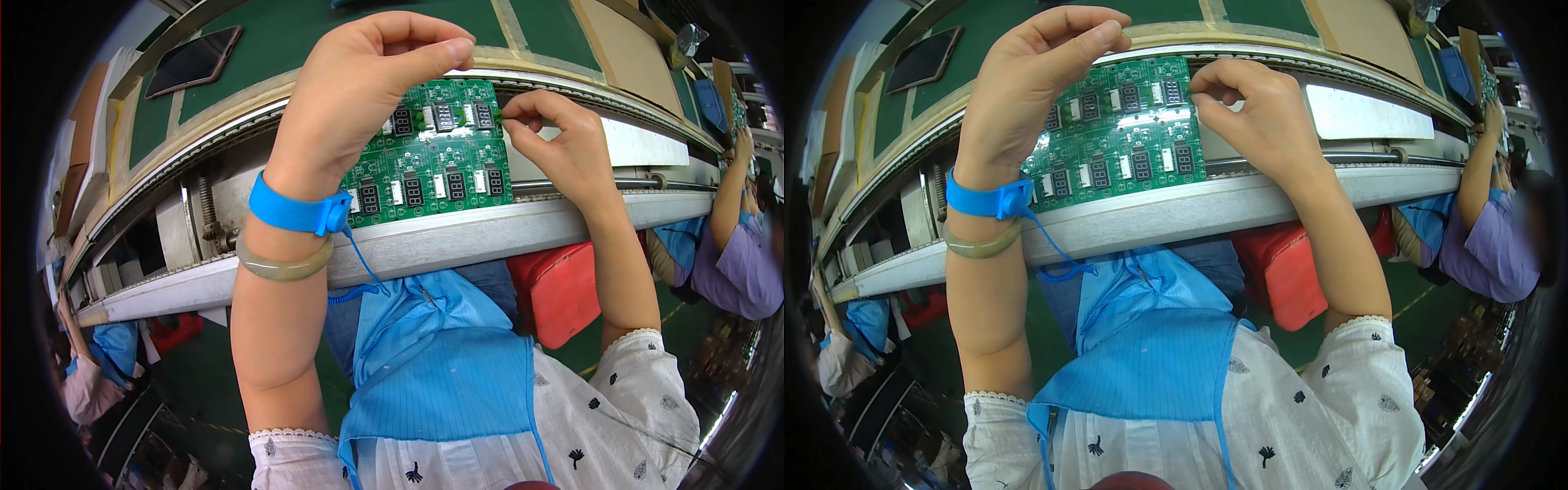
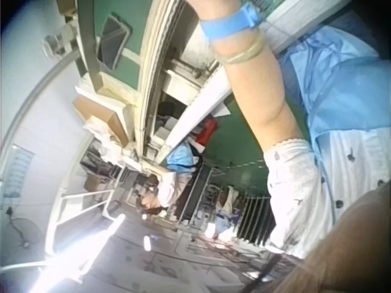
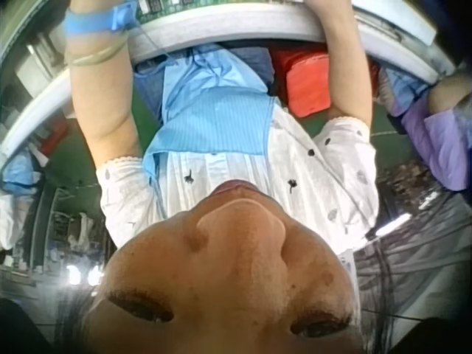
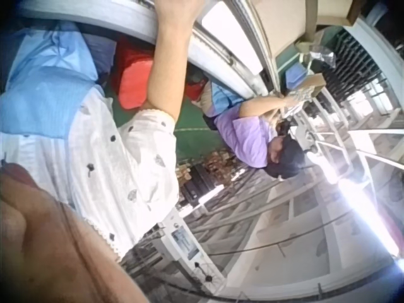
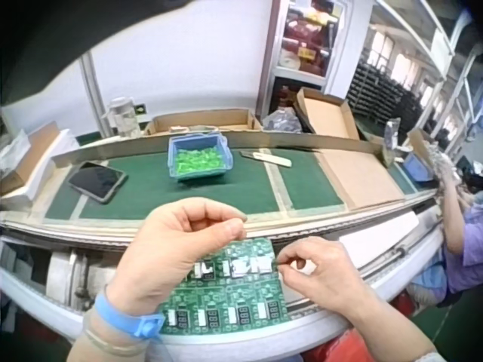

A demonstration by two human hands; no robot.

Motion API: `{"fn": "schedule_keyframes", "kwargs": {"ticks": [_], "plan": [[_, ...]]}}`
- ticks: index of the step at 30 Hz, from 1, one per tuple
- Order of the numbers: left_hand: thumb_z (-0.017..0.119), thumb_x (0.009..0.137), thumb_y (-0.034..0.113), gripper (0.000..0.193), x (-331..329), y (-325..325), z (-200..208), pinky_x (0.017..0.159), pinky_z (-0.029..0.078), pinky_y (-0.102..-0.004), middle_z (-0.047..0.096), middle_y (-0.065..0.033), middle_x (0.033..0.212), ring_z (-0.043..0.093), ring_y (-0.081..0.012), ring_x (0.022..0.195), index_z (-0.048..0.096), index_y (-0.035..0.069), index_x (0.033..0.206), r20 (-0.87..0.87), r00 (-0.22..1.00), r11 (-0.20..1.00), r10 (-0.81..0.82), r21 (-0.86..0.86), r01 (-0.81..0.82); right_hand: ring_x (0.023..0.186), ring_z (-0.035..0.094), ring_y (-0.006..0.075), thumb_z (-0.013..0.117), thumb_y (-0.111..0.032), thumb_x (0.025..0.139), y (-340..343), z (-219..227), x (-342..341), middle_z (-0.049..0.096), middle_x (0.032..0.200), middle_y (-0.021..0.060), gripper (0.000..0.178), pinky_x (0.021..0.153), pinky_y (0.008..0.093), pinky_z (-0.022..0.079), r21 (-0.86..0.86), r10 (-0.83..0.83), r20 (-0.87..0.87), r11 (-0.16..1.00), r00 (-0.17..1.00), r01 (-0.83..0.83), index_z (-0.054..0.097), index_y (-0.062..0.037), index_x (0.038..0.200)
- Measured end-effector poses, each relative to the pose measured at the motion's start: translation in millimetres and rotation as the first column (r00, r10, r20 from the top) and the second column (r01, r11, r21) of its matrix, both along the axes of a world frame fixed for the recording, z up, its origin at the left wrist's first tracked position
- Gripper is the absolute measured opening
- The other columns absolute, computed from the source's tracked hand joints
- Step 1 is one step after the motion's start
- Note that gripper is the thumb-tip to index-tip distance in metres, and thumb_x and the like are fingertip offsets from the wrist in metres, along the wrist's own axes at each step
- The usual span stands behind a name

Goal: Manually insert electronic components into a printed circuit board on an assembly line.

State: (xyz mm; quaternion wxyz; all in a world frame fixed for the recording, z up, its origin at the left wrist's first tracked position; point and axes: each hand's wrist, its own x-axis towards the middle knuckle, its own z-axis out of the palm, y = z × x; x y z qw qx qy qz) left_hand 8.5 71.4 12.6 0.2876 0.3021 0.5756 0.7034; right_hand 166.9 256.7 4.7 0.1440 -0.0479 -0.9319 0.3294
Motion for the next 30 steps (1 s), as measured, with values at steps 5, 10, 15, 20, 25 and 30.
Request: {"fn": "schedule_keyframes", "kwargs": {"ticks": [5,10,15,20,25,30], "plan": [[0.071,0.096,0.008,0.019,9.8,-7.1,30.4,0.080,0.051,-0.0198,0.072,-0.0049,0.098,0.063,-0.0079,0.088,0.071,-0.004,0.110,0.225,0.974,0.994,0.022,-0.105,0.002,0.076,0.060,0.0103,0.073,-0.004,0.083,-4.3,1.3,-0.1,0.070,0.083,0.0035,0.013,0.074,0.0255,0.051,-0.017,-0.080,0.063,0.997,0.995,0.082,0.072,0.0021,0.095],[0.071,0.096,0.009,0.020,6.9,-7.6,29.5,0.082,0.051,-0.0203,0.072,-0.0051,0.099,0.064,-0.0087,0.090,0.071,-0.004,0.111,0.252,0.968,0.993,0.003,-0.114,0.027,0.074,0.058,0.0101,0.073,-0.004,0.083,-7.7,4.1,-1.1,0.070,0.081,0.0030,0.013,0.072,0.0252,0.050,-0.007,-0.100,0.082,0.995,0.992,0.101,0.072,0.0020,0.094],[0.071,0.096,0.010,0.020,7.9,-7.9,29.5,0.081,0.051,-0.0202,0.072,-0.0051,0.099,0.064,-0.0085,0.088,0.071,-0.004,0.111,0.266,0.964,0.997,-0.021,-0.065,0.040,0.073,0.065,0.0150,0.072,-0.015,0.084,-8.0,6.2,-1.7,0.074,0.084,0.0077,0.018,0.070,0.0282,0.053,0.046,-0.121,0.108,0.992,0.987,0.116,0.074,-0.0010,0.095],[0.071,0.096,0.010,0.020,7.2,-8.6,29.8,0.079,0.051,-0.0202,0.072,-0.0054,0.098,0.065,-0.0086,0.088,0.071,-0.005,0.110,0.271,0.962,0.997,-0.037,-0.057,0.054,0.072,0.065,0.0154,0.072,-0.014,0.084,-11.3,9.0,-2.8,0.074,0.083,0.0083,0.018,0.070,0.0283,0.053,0.092,-0.128,0.152,0.989,0.980,0.114,0.074,-0.0003,0.095],[0.071,0.096,0.010,0.020,7.1,-10.0,30.5,0.079,0.052,-0.0203,0.073,-0.0059,0.098,0.065,-0.0089,0.087,0.071,-0.005,0.110,0.242,0.969,0.998,-0.050,-0.028,0.059,0.072,0.065,0.0146,0.072,-0.015,0.085,-11.4,9.4,-4.0,0.073,0.081,0.0083,0.017,0.071,0.0281,0.053,0.079,-0.102,0.104,0.992,0.989,0.094,0.075,-0.0013,0.096],[0.070,0.096,0.009,0.021,6.1,-9.1,31.5,0.080,0.053,-0.0210,0.073,-0.0072,0.099,0.066,-0.0098,0.087,0.072,-0.006,0.111,0.238,0.970,0.999,-0.043,-0.015,0.048,0.076,0.067,0.0113,0.073,-0.016,0.088,3.2,32.5,-20.4,0.072,0.079,0.0063,0.017,0.071,0.0283,0.053,0.047,-0.147,0.025,0.988,0.989,0.146,0.076,-0.0024,0.097]]}}
